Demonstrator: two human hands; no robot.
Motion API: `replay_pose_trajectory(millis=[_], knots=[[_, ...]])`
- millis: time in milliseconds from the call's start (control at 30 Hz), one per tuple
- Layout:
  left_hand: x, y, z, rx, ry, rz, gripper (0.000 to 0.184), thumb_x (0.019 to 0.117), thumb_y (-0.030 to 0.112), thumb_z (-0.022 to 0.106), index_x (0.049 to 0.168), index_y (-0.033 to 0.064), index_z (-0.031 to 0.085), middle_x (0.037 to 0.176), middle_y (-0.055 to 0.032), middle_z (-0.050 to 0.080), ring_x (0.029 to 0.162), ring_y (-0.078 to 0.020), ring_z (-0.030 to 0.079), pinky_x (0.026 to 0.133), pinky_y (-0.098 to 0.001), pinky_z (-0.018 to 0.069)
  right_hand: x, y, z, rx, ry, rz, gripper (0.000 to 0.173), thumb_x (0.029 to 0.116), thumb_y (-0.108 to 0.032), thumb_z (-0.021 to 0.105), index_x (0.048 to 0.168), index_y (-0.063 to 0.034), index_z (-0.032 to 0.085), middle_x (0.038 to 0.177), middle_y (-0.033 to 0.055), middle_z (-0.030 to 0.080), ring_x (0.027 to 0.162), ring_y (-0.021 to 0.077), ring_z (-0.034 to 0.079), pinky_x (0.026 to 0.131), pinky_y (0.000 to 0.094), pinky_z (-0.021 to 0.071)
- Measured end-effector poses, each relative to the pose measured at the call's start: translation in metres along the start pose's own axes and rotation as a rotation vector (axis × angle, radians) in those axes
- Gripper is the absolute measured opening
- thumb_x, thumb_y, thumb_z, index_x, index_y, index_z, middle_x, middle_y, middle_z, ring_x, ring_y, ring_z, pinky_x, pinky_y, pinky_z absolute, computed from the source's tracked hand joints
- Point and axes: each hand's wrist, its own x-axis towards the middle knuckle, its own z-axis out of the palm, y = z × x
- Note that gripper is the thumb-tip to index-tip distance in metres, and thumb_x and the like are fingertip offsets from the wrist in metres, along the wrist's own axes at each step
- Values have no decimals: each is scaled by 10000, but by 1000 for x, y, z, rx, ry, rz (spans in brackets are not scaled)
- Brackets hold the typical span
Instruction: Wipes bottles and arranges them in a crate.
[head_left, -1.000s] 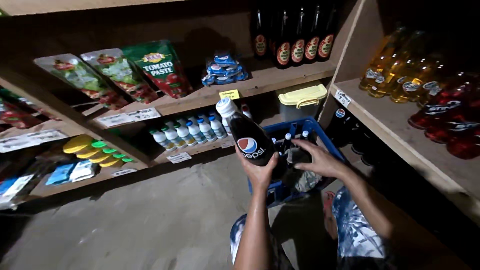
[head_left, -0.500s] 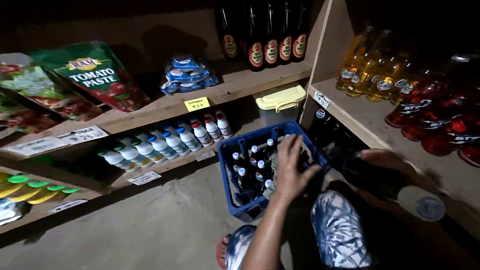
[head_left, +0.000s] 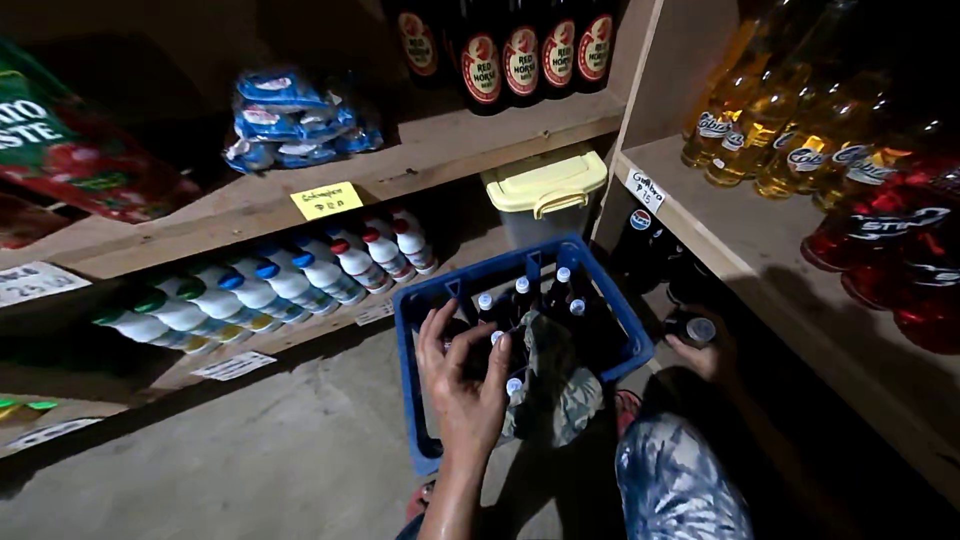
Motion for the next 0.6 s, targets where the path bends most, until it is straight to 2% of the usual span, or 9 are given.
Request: replay_pose_trajectory(millis=[133, 267, 333, 500, 600], knots=[[0, -4, -3, 1, -28, -15, 363, 962, 427, 627, 997, 86, 747, 1411, -227, 542, 1430, -287, 407, 1165, -402, 350, 25, 13, 17, 186, 43, 232, 677, 783, -198, 858, 1329, 80, 569, 1251, 183, 665, 1150, 144, 655, 1004, 290, 549], [-2, -8, -6, 23, -53, 5, 326, 953, 382, 647, 981, 73, 748, 1377, -228, 567, 1419, -266, 429, 1168, -367, 351, 45, 25, 28, 214, 120, 429, 732, 798, -182, 849, 1388, 82, 507, 1275, 195, 648, 1163, 153, 651, 1005, 294, 550], [-3, -10, -9, 31, -69, 6, 319, 950, 366, 652, 985, 61, 741, 1365, -233, 573, 1408, -249, 441, 1160, -345, 358, 56, 20, 29, 163, 151, 542, 699, 840, -145, 837, 1398, 99, 493, 1288, 234, 635, 1176, 203, 642, 1036, 343, 519], [-3, -15, -14, 37, -90, -5, 331, 960, 382, 648, 991, 66, 743, 1360, -214, 579, 1395, -211, 454, 1149, -320, 366, 78, 24, 31, -16, 158, 663, 552, 939, -257, 756, 1322, 100, 582, 1262, 270, 650, 1190, 300, 639, 1064, 449, 487], [-3, -17, -15, 47, -93, -2, 324, 961, 383, 650, 996, 73, 739, 1354, -201, 582, 1389, -187, 457, 1143, -298, 371, 88, 37, 34, 40, 174, 636, 467, 996, -221, 677, 1318, 105, 587, 1291, 265, 640, 1219, 276, 625, 1074, 412, 485]])
